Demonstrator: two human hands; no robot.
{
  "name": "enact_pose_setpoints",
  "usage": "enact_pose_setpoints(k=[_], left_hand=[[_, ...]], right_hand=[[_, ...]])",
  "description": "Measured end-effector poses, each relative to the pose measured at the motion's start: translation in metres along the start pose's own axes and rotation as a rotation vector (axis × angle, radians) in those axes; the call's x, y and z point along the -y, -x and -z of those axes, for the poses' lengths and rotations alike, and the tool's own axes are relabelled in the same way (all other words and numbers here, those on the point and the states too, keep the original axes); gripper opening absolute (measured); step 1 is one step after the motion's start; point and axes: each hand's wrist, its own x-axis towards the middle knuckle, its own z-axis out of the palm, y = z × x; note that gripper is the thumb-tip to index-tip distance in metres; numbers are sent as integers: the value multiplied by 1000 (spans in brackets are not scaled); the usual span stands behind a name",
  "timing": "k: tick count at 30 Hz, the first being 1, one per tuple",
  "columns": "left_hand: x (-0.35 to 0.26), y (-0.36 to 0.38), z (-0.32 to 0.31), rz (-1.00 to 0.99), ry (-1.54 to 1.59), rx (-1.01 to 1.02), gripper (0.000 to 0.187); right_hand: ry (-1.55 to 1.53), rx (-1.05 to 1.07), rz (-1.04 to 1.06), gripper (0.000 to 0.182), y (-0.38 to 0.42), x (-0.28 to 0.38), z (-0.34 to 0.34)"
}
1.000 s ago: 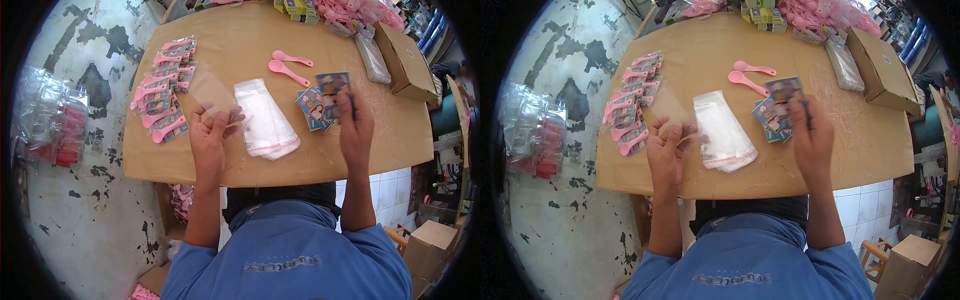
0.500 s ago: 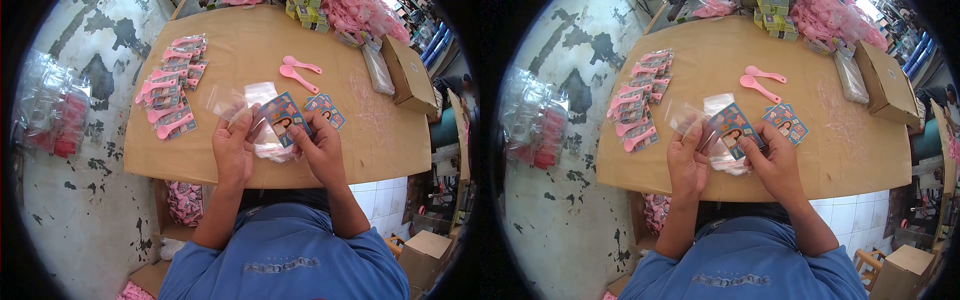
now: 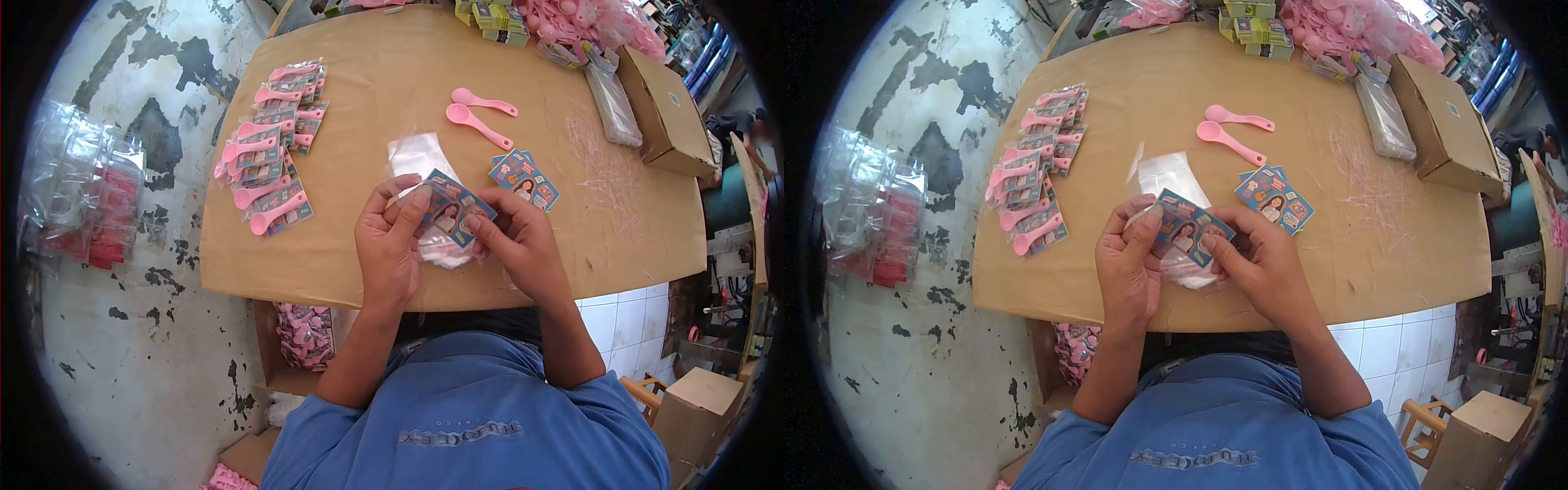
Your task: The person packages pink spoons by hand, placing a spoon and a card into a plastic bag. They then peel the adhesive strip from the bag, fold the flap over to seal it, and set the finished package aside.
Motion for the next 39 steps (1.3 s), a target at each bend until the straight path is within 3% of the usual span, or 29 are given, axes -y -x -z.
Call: enact_pose_setpoints(k=[10,16,22,27,31,34,35,39], left_hand=[[5,7,-20,-28,12,-23,32],[17,21,-11,-26,-143,14,38],[3,20,-22,-129,-175,73,47],[-15,8,-31,-198,98,40,60],[-13,6,-21,-162,247,133,64],[-6,6,-18,-151,294,182,63],[-6,9,-26,-124,273,112,61],[3,10,-27,-77,326,141,56]], right_hand=[[-245,-145,29,15,2,-5,-12],[-169,-193,130,19,-7,-16,-19],[-182,-70,67,27,-4,-8,-24],[-274,-81,-88,20,6,0,-32],[-285,-31,-93,21,11,-5,-36],[-292,-23,-30,25,11,-11,-37],[-228,-35,24,26,8,-20,-36],[-57,-112,210,22,4,-33,-35]])
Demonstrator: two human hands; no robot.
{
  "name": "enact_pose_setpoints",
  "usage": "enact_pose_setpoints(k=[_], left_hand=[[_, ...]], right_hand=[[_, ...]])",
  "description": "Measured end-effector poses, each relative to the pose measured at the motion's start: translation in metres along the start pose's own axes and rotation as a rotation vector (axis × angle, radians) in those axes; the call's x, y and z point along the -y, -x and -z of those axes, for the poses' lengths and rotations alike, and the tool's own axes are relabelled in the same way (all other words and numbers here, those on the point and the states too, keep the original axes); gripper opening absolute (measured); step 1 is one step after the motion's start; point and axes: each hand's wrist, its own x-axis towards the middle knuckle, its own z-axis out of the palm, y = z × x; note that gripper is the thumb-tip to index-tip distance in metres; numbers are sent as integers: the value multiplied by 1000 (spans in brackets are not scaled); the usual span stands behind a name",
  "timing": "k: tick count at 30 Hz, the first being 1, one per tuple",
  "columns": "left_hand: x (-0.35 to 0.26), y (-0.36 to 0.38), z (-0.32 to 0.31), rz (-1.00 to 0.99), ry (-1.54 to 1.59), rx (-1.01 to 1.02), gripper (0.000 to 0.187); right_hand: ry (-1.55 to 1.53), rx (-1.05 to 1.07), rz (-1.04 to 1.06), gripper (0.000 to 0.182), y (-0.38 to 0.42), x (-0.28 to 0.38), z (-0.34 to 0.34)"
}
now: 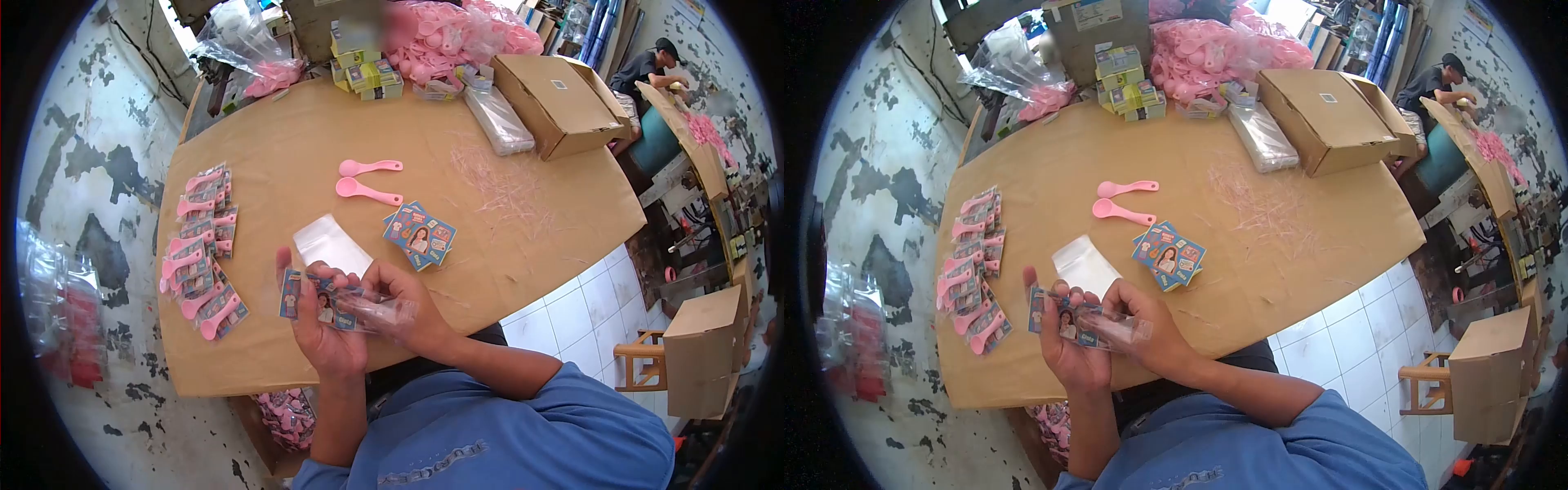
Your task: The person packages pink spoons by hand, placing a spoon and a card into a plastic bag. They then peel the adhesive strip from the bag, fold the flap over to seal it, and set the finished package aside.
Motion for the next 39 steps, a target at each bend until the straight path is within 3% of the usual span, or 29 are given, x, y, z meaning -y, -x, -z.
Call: enact_pose_setpoints(k=[2,6,9,14,16,22,25,31,34,37,39], left_hand=[[-3,-2,0,-2,-21,-29,52],[-17,-10,10,19,-35,-151,43],[-37,-17,39,-18,38,-229,41],[-69,-17,52,-165,46,-308,35],[-68,-13,50,-200,-25,-323,36],[-59,-8,32,-363,-274,-311,48],[-65,-6,34,-392,-315,-288,41],[-66,-16,45,-330,-189,-309,48],[-70,-26,50,-329,-86,-315,47],[-77,-35,47,-350,72,-261,40],[-79,-38,43,-366,98,-230,41]], right_hand=[[90,-94,116,22,-1,14,-5],[507,115,329,24,1,42,12],[540,265,343,15,-6,55,23],[743,134,220,15,-70,80,70],[1179,163,509,24,-107,65,93],[1434,252,394,22,-157,35,82],[1264,321,283,20,-167,30,72],[1270,353,251,21,-181,18,80],[854,184,253,22,-154,51,62],[616,235,88,20,-102,79,41],[589,382,-170,20,-68,91,35]])
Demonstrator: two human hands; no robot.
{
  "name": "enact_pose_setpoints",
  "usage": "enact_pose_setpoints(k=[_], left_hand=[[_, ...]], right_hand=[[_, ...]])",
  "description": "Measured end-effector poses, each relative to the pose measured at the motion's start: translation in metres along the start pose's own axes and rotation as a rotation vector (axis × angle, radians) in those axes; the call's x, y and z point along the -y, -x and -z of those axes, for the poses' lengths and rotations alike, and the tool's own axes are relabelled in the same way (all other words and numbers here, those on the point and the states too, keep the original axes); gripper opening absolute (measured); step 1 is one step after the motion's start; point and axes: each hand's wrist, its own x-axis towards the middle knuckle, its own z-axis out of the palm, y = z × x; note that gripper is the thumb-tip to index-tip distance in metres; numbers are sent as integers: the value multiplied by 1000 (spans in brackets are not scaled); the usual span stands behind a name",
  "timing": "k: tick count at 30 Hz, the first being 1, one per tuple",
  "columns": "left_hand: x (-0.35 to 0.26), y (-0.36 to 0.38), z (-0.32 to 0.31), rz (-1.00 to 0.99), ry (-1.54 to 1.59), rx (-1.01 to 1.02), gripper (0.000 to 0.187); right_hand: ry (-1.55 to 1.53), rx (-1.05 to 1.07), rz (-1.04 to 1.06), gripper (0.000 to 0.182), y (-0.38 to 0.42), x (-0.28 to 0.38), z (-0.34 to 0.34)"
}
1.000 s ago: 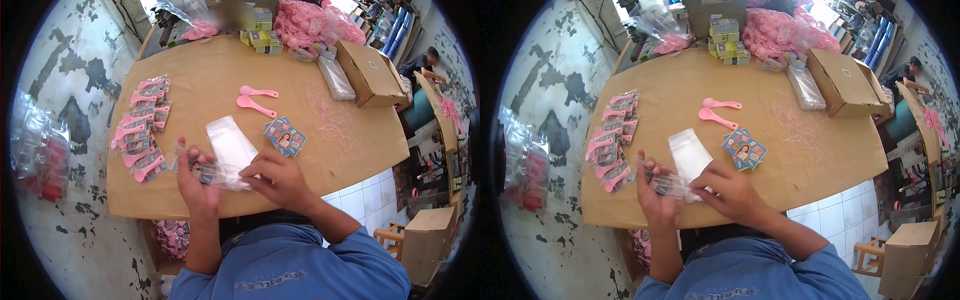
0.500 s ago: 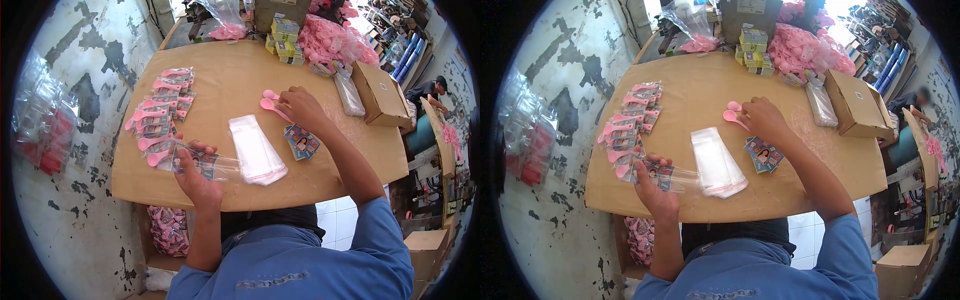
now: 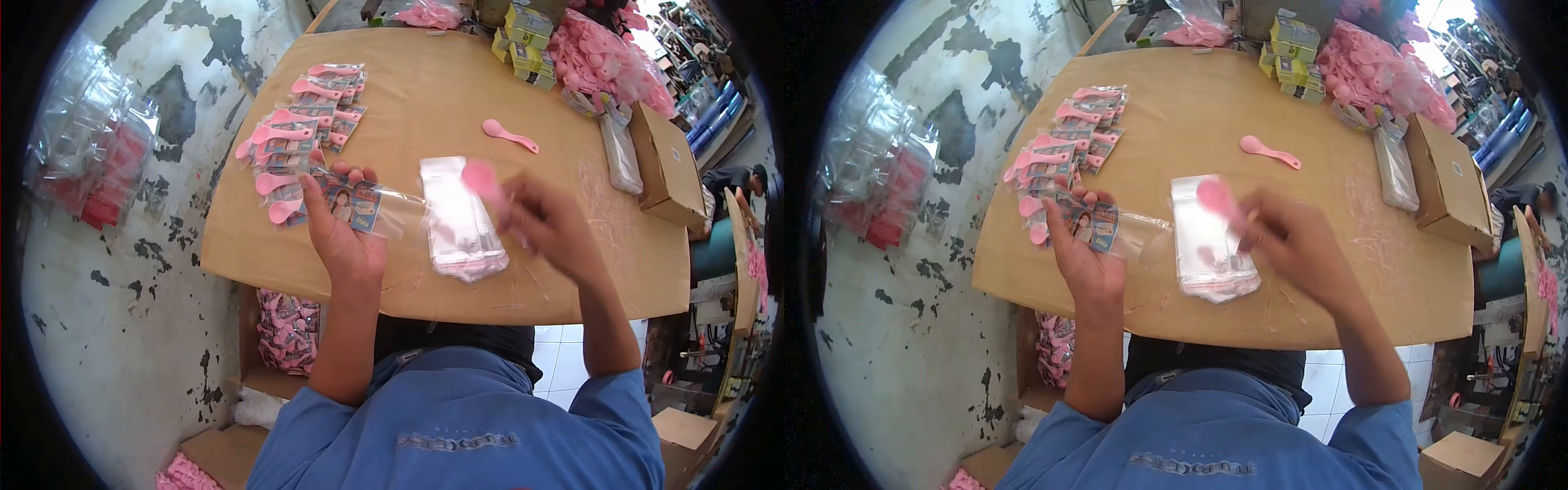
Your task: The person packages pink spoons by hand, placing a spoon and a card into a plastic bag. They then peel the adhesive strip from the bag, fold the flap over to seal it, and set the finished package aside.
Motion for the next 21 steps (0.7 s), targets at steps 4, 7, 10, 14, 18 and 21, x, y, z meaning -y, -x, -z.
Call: enact_pose_setpoints(k=[4,7,10,14,18,21], left_hand=[[11,3,-3,14,-53,45,44],[22,10,-7,72,-129,110,47],[31,22,-10,171,-121,149,50],[40,35,-15,283,-39,129,48],[47,46,-18,381,13,104,48],[47,50,-20,436,15,116,47]], right_hand=[[-312,218,-148,21,27,-12,-26],[-421,252,-136,24,31,-16,-35],[-476,201,50,29,28,-29,-45],[-688,74,-19,25,29,-28,-56],[-543,-118,54,24,24,-36,-68],[-422,-264,151,27,18,-46,-82]])
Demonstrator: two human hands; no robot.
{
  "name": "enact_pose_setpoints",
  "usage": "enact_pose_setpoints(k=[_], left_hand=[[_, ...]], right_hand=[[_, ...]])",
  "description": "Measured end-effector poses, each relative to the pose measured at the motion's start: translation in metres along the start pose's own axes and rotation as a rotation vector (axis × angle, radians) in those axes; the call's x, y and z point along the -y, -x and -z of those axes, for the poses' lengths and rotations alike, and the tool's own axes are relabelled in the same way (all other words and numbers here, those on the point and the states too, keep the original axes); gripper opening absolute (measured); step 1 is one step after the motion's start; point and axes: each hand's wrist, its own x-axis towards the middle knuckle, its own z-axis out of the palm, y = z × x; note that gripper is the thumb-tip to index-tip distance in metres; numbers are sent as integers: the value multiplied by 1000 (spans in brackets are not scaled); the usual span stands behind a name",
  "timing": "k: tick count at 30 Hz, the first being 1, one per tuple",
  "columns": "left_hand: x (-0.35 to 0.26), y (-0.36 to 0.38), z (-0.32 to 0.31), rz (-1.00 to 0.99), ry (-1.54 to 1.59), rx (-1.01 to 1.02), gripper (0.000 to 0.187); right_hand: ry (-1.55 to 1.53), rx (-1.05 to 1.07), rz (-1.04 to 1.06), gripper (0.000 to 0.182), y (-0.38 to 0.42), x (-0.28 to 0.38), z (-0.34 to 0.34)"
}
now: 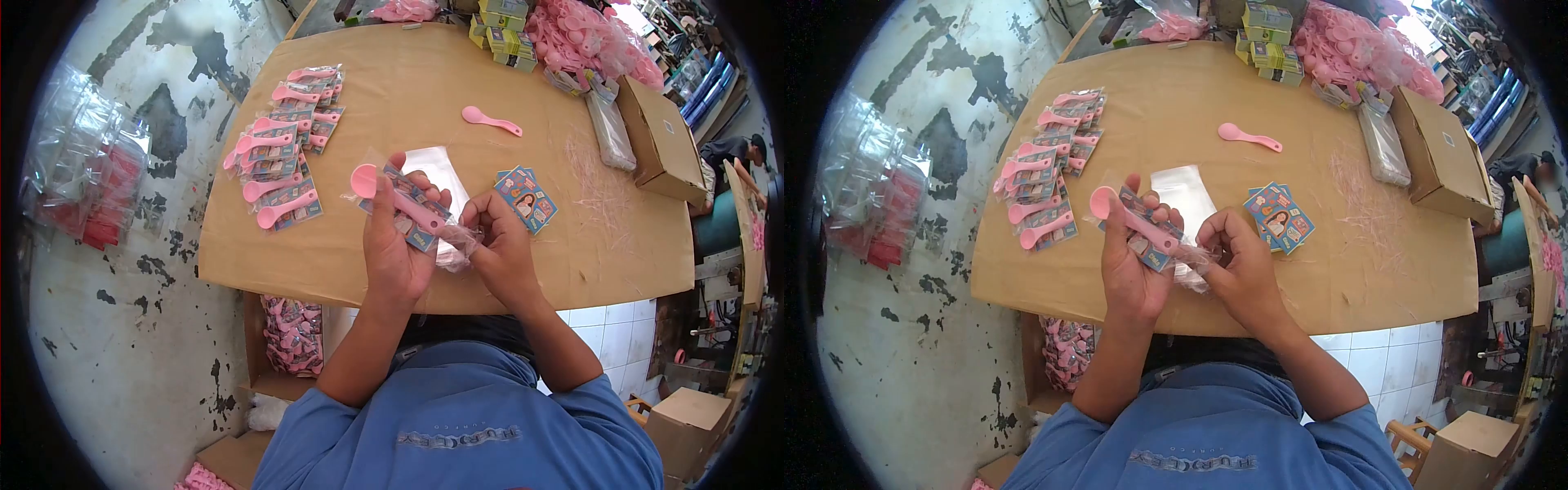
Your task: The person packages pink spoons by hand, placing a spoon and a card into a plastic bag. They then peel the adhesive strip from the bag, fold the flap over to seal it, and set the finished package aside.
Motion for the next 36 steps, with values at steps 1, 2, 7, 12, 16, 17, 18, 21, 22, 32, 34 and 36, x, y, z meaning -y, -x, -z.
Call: enact_pose_setpoints(k=[1,2,7,12,16,17,18,21,22,32,34,36], left_hand=[[-1,-1,3,14,5,30,47],[-2,-1,6,29,10,60,46],[-16,-3,4,56,-75,8,46],[-30,-6,-6,152,-54,41,49],[-17,0,-9,313,-98,61,55],[-14,2,-9,355,-104,59,57],[-13,3,-8,380,-122,72,58],[-12,5,-3,398,-176,69,61],[-12,3,2,364,-193,43,62],[-19,13,-20,210,-785,126,44],[-13,12,-13,168,-773,100,45],[-11,12,-13,145,-802,88,45]], right_hand=[[10,-32,37,28,0,-1,-2],[1,-33,42,28,1,0,-4],[214,48,93,33,7,23,12],[863,-37,521,44,-4,38,20],[840,17,738,44,-15,46,14],[820,48,758,43,-18,45,15],[800,79,779,43,-21,43,18],[645,145,728,40,-24,46,25],[579,163,693,39,-23,47,28],[-74,115,-59,39,-4,29,28],[-48,68,-88,42,-2,26,28],[82,-41,-1,42,-2,26,28]])
